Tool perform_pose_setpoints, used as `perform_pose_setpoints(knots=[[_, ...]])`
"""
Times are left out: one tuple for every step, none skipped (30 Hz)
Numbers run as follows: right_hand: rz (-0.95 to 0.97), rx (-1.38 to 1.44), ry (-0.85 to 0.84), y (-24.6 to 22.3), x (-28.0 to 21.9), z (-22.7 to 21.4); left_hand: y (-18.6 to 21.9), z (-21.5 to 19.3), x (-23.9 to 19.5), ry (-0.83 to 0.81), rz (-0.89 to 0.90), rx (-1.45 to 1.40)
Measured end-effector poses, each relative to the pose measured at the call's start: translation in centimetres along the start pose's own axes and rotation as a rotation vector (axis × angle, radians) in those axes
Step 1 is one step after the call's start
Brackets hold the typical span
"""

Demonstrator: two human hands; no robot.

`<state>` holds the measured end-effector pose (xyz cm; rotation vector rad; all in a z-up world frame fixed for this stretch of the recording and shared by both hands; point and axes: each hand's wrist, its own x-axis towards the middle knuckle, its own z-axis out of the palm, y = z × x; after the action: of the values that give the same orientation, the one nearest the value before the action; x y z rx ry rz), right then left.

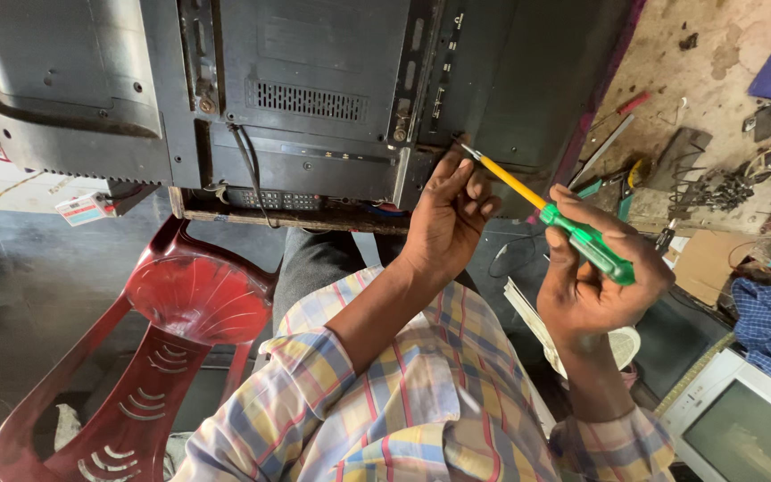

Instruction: The person uses a screwdriver to remove multiple screws from the back panel of a television set. They systematically loosen and remove screws from various locations on the rear casing, placing them aside on the workbench.

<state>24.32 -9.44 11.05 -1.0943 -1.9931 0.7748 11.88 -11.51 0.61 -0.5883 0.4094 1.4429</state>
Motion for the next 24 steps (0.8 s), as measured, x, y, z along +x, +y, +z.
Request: perform_pose_setpoints(knots=[[-0.006, -0.010, -0.005, 0.0, 0.0, 0.1, 0.0, 0.1, 0.1, 0.002, 0.002, -0.002], [-0.009, -0.013, -0.013, 0.1, 0.1, 0.1, 0.1, 0.1, 0.1, 0.003, 0.003, -0.004], [-0.013, -0.015, -0.021, 0.1, 0.2, 0.2, 0.2, 0.1, 0.2, 0.000, 0.003, 0.003], [-0.015, -0.010, -0.031, 0.1, 0.2, 0.2, 0.2, 0.2, 0.3, -0.003, 0.002, 0.010], [-0.021, -0.010, -0.041, 0.2, 0.3, 0.3, 0.3, 0.2, 0.3, -0.006, 0.001, 0.019], [-0.026, -0.010, -0.051, 0.2, 0.4, 0.3, 0.4, 0.2, 0.4, 0.001, -0.005, 0.023], [-0.034, -0.015, -0.061, 0.1, 0.4, 0.3, 0.5, 0.2, 0.4, 0.009, -0.014, 0.026], [-0.043, -0.020, -0.070, 0.1, 0.4, 0.4, 0.5, 0.2, 0.4, 0.017, -0.022, 0.030], [-0.049, -0.024, -0.076, 0.1, 0.4, 0.4, 0.5, 0.2, 0.4, 0.014, -0.032, 0.023], [-0.055, -0.028, -0.081, 0.0, 0.4, 0.4, 0.5, 0.2, 0.5, 0.010, -0.042, 0.016], [-0.062, -0.032, -0.087, 0.0, 0.4, 0.4, 0.5, 0.1, 0.5, 0.006, -0.052, 0.009], [-0.063, -0.036, -0.084, 0.0, 0.5, 0.4, 0.5, 0.1, 0.5, 0.008, -0.050, 0.013], [-0.064, -0.040, -0.080, 0.0, 0.5, 0.5, 0.5, 0.0, 0.5, 0.010, -0.048, 0.018], [-0.066, -0.044, -0.077, 0.0, 0.6, 0.6, 0.5, -0.1, 0.5, 0.012, -0.047, 0.024], [-0.065, -0.041, -0.081, 0.1, 0.6, 0.6, 0.5, -0.2, 0.5, 0.007, -0.045, 0.023], [-0.064, -0.038, -0.084, 0.1, 0.7, 0.7, 0.5, -0.3, 0.5, 0.002, -0.043, 0.023], [-0.063, -0.037, -0.087, 0.2, 0.7, 0.7, 0.5, -0.4, 0.5, -0.004, -0.042, 0.023], [-0.062, -0.041, -0.085, 0.2, 0.7, 0.8, 0.4, -0.4, 0.5, 0.009, -0.044, 0.021], [-0.063, -0.046, -0.082, 0.3, 0.8, 0.8, 0.4, -0.4, 0.6, 0.020, -0.047, 0.020], [-0.063, -0.051, -0.079, 0.3, 0.8, 0.8, 0.4, -0.3, 0.6, 0.032, -0.050, 0.019], [-0.063, -0.054, -0.082, 0.3, 0.9, 0.8, 0.4, -0.1, 0.6, 0.016, -0.044, 0.036], [-0.064, -0.058, -0.084, 0.3, 0.9, 0.8, 0.6, 0.2, 0.4, 0.001, -0.037, 0.053], [-0.066, -0.060, -0.085, 0.2, 1.0, 0.9, 0.9, 0.5, 0.2, -0.016, -0.029, 0.071], [-0.046, -0.061, -0.087, 0.2, 1.1, 0.9, 1.2, 0.8, -0.2, 0.025, -0.026, 0.173]])
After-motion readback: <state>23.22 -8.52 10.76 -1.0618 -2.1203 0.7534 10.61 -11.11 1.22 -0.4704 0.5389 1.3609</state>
